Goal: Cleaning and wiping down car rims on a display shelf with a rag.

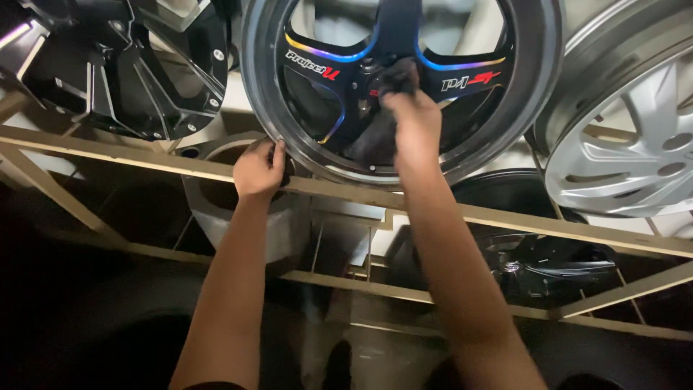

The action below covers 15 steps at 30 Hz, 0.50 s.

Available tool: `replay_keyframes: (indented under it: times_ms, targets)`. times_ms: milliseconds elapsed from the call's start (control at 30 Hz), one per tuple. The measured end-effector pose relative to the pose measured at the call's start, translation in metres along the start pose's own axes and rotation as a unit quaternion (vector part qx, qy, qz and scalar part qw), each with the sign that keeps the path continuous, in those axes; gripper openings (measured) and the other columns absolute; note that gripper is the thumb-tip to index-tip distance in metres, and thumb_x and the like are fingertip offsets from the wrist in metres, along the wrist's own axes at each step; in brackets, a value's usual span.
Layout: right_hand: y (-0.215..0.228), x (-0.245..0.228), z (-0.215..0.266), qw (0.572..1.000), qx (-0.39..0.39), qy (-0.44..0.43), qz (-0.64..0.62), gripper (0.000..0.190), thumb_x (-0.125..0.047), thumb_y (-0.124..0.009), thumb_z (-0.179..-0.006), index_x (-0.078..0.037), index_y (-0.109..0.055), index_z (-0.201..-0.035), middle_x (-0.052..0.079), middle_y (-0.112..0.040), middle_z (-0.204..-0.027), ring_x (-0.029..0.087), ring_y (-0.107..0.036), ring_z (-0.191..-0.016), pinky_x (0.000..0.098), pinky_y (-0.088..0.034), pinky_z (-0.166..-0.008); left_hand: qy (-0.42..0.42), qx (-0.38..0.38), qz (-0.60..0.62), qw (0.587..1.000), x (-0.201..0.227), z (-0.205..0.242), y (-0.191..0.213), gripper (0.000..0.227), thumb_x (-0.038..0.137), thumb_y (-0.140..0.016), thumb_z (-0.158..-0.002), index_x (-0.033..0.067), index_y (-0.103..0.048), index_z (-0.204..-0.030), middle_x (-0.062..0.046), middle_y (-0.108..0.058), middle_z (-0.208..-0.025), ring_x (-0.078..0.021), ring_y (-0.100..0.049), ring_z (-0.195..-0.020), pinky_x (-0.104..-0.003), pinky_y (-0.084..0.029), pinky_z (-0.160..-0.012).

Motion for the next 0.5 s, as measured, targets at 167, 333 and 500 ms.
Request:
replay_keyframes:
  times_ms: [167,333,500]
  targets:
    - [0.009,-0.017,0.037,0.764,0.133,-0.269,-0.571,0.020,-0.023,-0.059,-0.085,-0.007,-0.071,-0.087,0.009,-0.072,-0.084,0.026,-0.072,-0.076,0.0413,-0.062,-0.072,-0.010,0.007,0.005,1.000,0.000,-0.002,-0.001,0.036,0.041,-0.057,-0.104,0.0092,-0.073,-0.107,-0.017,-0.072,-0.104,-0.0428,-0.066,-0.095,-0.051,-0.052,-0.079]
    - [0.090,0.109,0.161,0.883,0.169,-0.086,-0.429,0.021,-0.015,-0.060,-0.104,-0.004,-0.061,-0.086,0.010,-0.065,-0.085,0.022,-0.065,-0.079,0.0364,-0.056,-0.076,0.009,-0.012,-0.023,1.000,-0.002,0.001,-0.005,0.036,0.042,-0.058,-0.104,0.0096,-0.074,-0.107,-0.019,-0.071,-0.101,-0.0428,-0.066,-0.092,-0.051,-0.052,-0.078]
    - [0.072,0.037,0.199,0.853,0.235,-0.301,-0.355,0.015,-0.012,-0.055,-0.087,-0.004,-0.068,-0.090,0.010,-0.070,-0.090,0.023,-0.070,-0.085,0.0354,-0.059,-0.080,0.028,-0.009,-0.018,0.999,-0.004,-0.002,-0.003,0.035,0.040,-0.058,-0.103,0.0099,-0.074,-0.105,-0.018,-0.071,-0.098,-0.0429,-0.066,-0.090,-0.052,-0.052,-0.077]
Point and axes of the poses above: each hand's wrist, its own z-axis away from the middle knuckle, its own y-axis out of the back of the hand, x = y × z, the point moved 9 cm from there along -z, towards the middle knuckle
